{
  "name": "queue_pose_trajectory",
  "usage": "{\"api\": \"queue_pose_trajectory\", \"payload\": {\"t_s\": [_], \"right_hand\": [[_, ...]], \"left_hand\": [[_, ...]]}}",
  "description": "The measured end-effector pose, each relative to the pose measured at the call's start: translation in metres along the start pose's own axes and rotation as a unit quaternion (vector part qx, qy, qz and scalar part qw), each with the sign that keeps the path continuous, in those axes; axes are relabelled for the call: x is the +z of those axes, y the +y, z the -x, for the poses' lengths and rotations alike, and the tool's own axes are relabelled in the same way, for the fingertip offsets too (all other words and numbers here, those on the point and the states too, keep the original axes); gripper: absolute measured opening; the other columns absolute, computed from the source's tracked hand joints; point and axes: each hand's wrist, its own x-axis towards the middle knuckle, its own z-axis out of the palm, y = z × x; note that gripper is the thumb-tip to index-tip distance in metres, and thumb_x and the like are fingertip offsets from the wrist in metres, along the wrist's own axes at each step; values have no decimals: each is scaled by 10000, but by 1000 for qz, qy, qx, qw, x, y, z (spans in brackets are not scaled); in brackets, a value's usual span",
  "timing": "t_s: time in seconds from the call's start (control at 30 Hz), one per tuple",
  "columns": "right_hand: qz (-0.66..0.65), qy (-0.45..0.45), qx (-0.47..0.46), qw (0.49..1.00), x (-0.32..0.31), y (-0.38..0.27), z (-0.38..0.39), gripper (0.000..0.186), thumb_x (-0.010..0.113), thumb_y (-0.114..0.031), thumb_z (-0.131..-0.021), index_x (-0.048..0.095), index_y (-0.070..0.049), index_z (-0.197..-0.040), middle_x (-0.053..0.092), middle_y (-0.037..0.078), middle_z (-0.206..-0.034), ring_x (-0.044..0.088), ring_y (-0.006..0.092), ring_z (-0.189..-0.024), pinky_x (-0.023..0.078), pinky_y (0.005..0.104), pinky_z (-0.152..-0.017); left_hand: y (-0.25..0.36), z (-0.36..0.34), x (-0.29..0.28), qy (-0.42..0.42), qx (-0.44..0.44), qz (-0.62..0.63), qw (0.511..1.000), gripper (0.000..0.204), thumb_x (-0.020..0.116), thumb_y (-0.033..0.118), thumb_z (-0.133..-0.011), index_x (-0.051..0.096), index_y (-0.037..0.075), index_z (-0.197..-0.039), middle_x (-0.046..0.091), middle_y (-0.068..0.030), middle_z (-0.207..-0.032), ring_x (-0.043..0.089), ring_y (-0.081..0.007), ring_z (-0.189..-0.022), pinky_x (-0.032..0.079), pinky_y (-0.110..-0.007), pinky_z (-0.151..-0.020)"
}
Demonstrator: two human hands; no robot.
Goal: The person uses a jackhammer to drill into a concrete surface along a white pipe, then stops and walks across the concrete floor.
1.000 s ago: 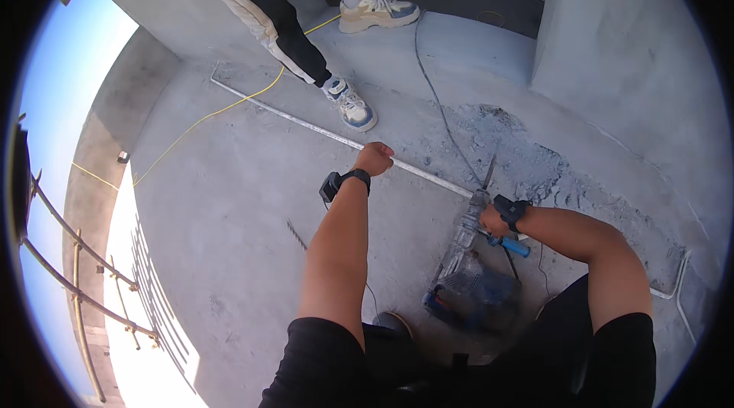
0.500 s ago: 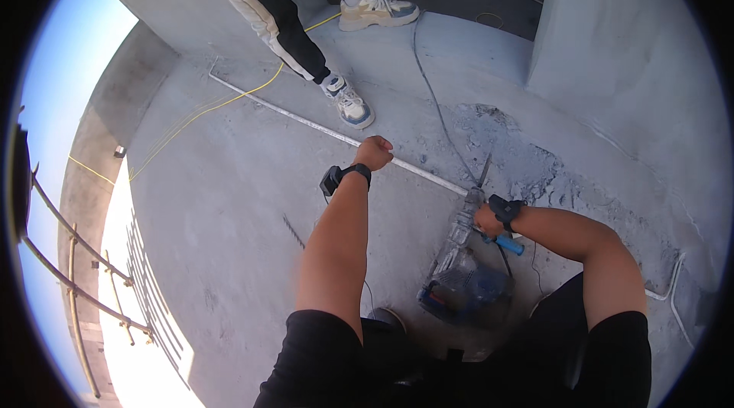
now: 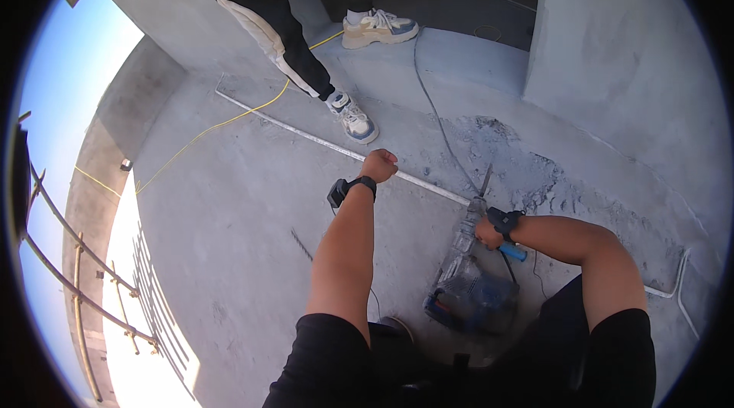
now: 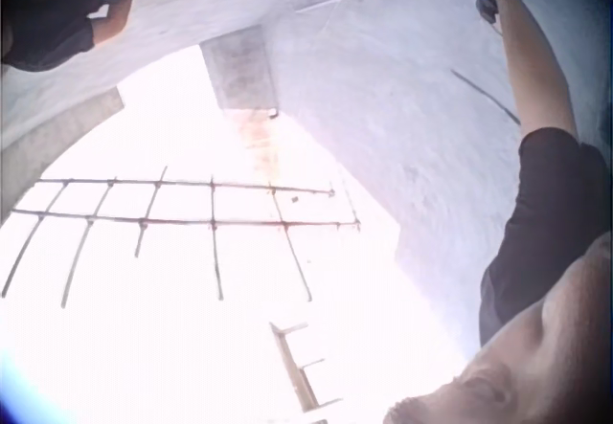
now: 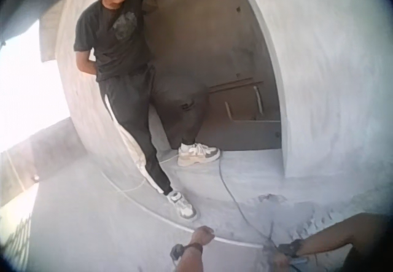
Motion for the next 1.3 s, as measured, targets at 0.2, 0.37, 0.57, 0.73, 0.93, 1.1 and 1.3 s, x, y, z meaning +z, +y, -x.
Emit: {"api": "queue_pose_trajectory", "payload": {"t_s": [0.2,0.37,0.57,0.73,0.93,1.1,1.3], "right_hand": [[15,8,22,1000,17,11,-1,172,608,-199,-570,618,-85,-698,600,112,-669,583,284,-653,454,392,-598],[7,28,35,999,6,-4,8,173,607,-192,-577,620,-70,-698,600,134,-701,579,303,-678,454,405,-613],[45,50,-22,997,26,9,5,134,556,-163,-616,593,-50,-678,583,138,-668,577,304,-655,447,403,-588],[36,44,-68,996,44,19,-14,141,591,-179,-619,586,-56,-686,572,151,-635,573,321,-625,455,409,-571],[120,-2,-133,984,31,13,-14,148,605,-187,-623,582,-55,-686,576,138,-633,576,311,-622,459,409,-572],[136,5,-87,987,23,-4,0,148,605,-187,-623,582,-54,-685,577,136,-633,578,308,-623,460,407,-574],[139,9,-69,988,26,-8,6,149,604,-186,-624,582,-53,-685,579,133,-633,579,305,-624,460,406,-576]], "left_hand": [[14,0,-3,-4,25,-18,1000,153,611,120,-597,618,77,-744,624,-92,-756,603,-219,-750,469,-297,-701],[7,0,-1,3,27,-15,1000,172,617,126,-600,614,67,-762,617,-74,-742,594,-195,-721,467,-286,-671],[12,-2,1,-3,29,10,1000,194,629,130,-602,607,62,-782,613,-66,-736,590,-187,-715,463,-283,-666],[6,-1,-5,-3,23,19,1000,200,633,137,-604,603,62,-786,611,-71,-733,593,-195,-725,460,-289,-677],[5,-7,2,-13,55,30,998,226,639,114,-603,595,34,-810,603,-73,-748,585,-185,-714,463,-283,-677],[11,-5,1,-17,53,33,998,232,619,79,-578,592,30,-803,597,-66,-741,578,-172,-701,465,-273,-658],[15,-7,4,-20,57,26,998,234,619,69,-574,588,29,-803,594,-63,-740,575,-168,-693,463,-271,-650]]}}
